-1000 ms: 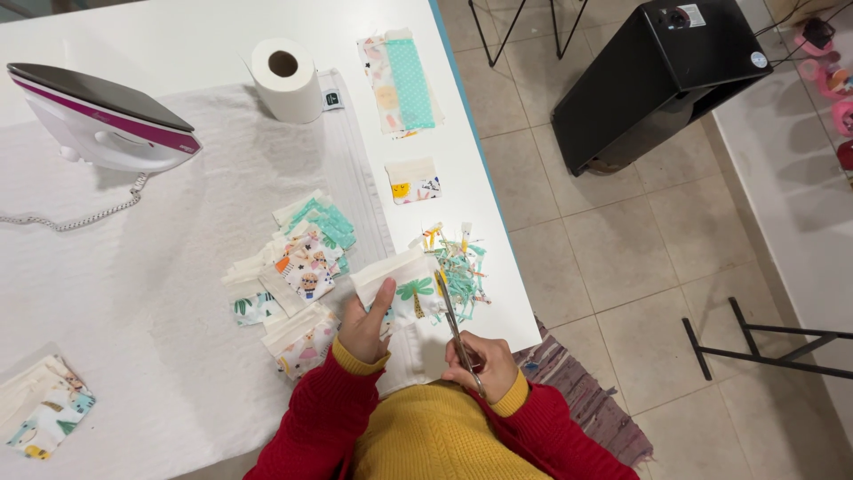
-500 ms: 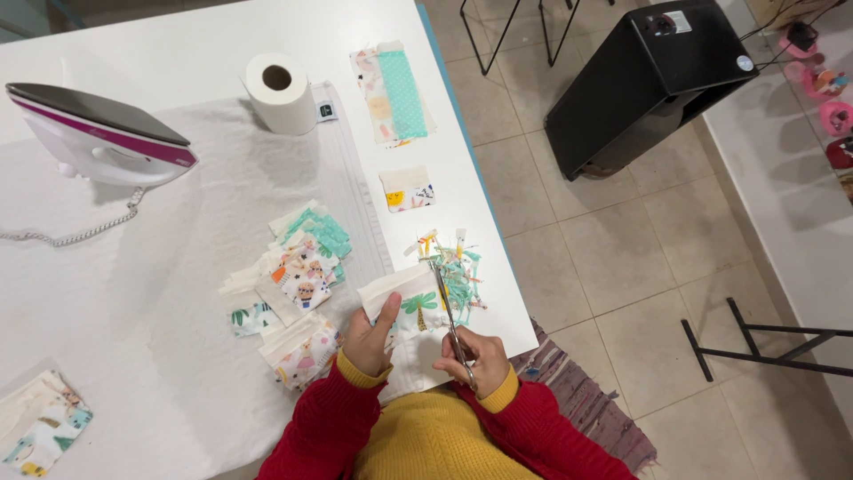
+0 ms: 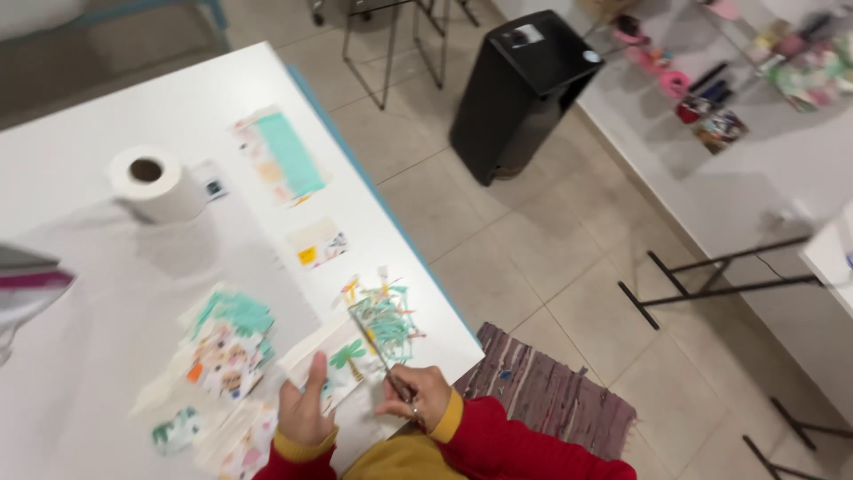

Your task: Cutting small square pieces of patterned fabric with scissors.

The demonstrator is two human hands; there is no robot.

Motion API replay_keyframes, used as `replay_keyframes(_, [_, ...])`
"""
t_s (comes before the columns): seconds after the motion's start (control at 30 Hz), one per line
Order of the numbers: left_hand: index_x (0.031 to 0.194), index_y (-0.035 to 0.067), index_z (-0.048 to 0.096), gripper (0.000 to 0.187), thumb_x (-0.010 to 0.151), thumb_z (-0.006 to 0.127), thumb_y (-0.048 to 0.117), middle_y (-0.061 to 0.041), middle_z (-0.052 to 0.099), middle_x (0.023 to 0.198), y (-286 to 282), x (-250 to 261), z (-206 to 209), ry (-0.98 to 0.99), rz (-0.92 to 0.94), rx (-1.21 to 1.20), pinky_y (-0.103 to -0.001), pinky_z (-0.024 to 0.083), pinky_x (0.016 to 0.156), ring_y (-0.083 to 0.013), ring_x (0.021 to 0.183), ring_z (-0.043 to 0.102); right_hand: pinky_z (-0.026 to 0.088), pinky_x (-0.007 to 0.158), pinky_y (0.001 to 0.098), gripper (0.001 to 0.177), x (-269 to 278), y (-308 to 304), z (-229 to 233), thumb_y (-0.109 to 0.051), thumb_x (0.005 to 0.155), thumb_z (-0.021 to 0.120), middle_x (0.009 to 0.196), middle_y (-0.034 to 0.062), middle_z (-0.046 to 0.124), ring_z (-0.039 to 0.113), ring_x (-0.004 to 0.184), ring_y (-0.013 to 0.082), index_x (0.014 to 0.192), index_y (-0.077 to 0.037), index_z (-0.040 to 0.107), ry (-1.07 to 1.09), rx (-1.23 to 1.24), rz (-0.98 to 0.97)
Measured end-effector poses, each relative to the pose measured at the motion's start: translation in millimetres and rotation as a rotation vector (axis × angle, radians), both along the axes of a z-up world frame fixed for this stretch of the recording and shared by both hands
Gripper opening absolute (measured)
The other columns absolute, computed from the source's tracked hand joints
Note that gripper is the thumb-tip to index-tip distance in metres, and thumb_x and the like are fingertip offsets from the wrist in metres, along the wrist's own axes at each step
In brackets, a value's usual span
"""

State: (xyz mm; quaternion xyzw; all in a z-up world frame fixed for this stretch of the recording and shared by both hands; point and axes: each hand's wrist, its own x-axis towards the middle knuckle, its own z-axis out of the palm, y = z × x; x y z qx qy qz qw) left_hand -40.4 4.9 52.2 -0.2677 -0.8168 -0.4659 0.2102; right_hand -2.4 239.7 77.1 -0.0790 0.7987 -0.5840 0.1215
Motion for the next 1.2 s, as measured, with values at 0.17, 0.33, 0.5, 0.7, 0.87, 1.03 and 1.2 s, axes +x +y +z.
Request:
replay_keyframes(0.17, [0.133, -0.011, 0.058, 0.042, 0.102, 0.057, 0.016, -0.018, 0.068, 0.122, 9, -4, -4, -0.857, -0.017, 0.797, -0.034, 0.053, 0.087, -0.0240, 0.106, 0.066, 0.040, 0.049, 0.0297, 0.039, -2, -3, 8, -0.036, 0.083, 0.087, 0.062, 0.0017, 0.056, 0.048, 0.052, 0.0094, 0.083, -0.007, 0.062, -0.023, -0.008, -0.031])
replay_keyframes(0.33, [0.130, -0.009, 0.060, 0.042, 0.101, 0.059, 0.022, -0.015, 0.069, 0.120, 18, -7, 10, -1.151, 0.022, 1.113, -0.033, 0.053, 0.084, -0.0188, 0.104, 0.067, 0.039, 0.046, 0.0283, 0.040, -2, -2, 8, -0.035, 0.084, 0.087, 0.056, 0.0013, 0.054, 0.049, 0.047, 0.0082, 0.079, -0.006, 0.060, -0.114, -0.006, -0.038])
replay_keyframes(0.5, [0.132, -0.008, 0.058, 0.042, 0.100, 0.059, 0.018, -0.015, 0.069, 0.123, 19, -7, 8, -1.121, 0.020, 1.224, -0.035, 0.055, 0.088, -0.0208, 0.106, 0.068, 0.041, 0.045, 0.0254, 0.038, -4, -1, 17, -0.034, 0.087, 0.084, 0.057, -0.0009, 0.058, 0.053, 0.047, 0.0065, 0.082, -0.005, 0.060, -0.258, -0.188, 0.003])
replay_keyframes(0.7, [0.133, -0.008, 0.057, 0.040, 0.099, 0.060, 0.012, -0.016, 0.067, 0.124, 18, 0, 6, -1.080, -0.008, 1.267, -0.036, 0.054, 0.089, -0.0215, 0.107, 0.067, 0.044, 0.050, 0.0227, 0.027, -28, -10, 42, -0.025, 0.090, 0.078, 0.064, -0.0028, 0.064, 0.057, 0.051, 0.0048, 0.110, -0.007, 0.072, -0.337, -0.300, -0.053])
replay_keyframes(0.87, [0.135, -0.008, 0.057, 0.039, 0.099, 0.059, 0.005, -0.019, 0.065, 0.129, -1, 13, -30, -0.825, -0.137, 1.008, -0.036, 0.053, 0.094, -0.0235, 0.113, 0.066, 0.044, 0.046, 0.0238, 0.027, -50, -15, 40, -0.022, 0.090, 0.078, 0.061, -0.0016, 0.060, 0.054, 0.049, 0.0057, 0.108, -0.003, 0.069, -0.362, -0.404, -0.161])
replay_keyframes(1.03, [0.137, -0.005, 0.057, 0.040, 0.097, 0.057, 0.002, -0.021, 0.064, 0.132, -24, 14, -25, -0.711, -0.310, 0.753, -0.039, 0.053, 0.099, -0.0262, 0.117, 0.067, 0.049, 0.051, 0.0248, 0.030, -79, 1, 70, -0.023, 0.089, 0.079, 0.065, -0.0001, 0.064, 0.058, 0.054, 0.0058, 0.108, -0.002, 0.071, -0.243, -0.190, 0.060])
replay_keyframes(1.2, [0.131, -0.010, 0.060, 0.038, 0.096, 0.061, 0.006, -0.018, 0.073, 0.121, -22, 15, -24, -1.182, -0.428, 0.818, -0.035, 0.054, 0.094, -0.0212, 0.108, 0.068, 0.046, 0.058, 0.0289, 0.030, -97, -4, 90, -0.024, 0.088, 0.079, 0.071, 0.0054, 0.065, 0.056, 0.062, 0.0088, 0.109, -0.003, 0.073, 0.048, 0.061, 0.283])
